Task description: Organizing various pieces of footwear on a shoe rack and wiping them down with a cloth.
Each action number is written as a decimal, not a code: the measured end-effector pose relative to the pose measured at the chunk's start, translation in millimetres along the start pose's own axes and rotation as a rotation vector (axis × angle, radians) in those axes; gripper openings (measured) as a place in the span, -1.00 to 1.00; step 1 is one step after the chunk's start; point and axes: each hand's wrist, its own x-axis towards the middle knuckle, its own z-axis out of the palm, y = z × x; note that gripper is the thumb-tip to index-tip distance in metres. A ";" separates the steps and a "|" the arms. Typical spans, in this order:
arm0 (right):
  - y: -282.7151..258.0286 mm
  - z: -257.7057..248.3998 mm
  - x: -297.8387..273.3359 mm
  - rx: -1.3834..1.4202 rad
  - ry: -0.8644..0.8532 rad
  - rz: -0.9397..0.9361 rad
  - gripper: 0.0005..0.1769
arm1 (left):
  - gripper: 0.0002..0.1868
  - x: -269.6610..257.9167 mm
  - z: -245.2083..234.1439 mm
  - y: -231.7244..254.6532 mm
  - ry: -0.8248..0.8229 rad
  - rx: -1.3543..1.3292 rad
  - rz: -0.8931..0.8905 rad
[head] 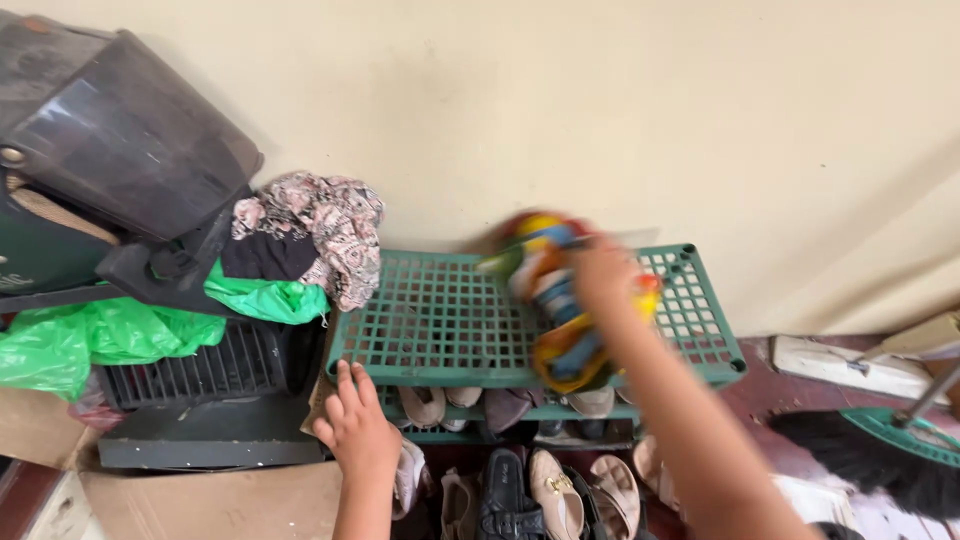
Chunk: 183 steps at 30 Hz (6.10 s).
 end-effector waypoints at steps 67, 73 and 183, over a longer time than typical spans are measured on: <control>222.3 39.7 -188.5 0.426 -0.101 0.257 -0.52 | -0.12 37.0 30.8 -23.0 0.050 -0.160 0.028; 215.3 64.2 -197.0 0.413 -0.068 0.276 -0.48 | -0.12 33.1 23.6 -21.6 0.060 -0.112 0.032; 48.7 -98.5 -121.8 0.300 -0.168 -0.325 -0.44 | 0.03 -29.3 -32.7 117.1 -0.225 -0.190 0.092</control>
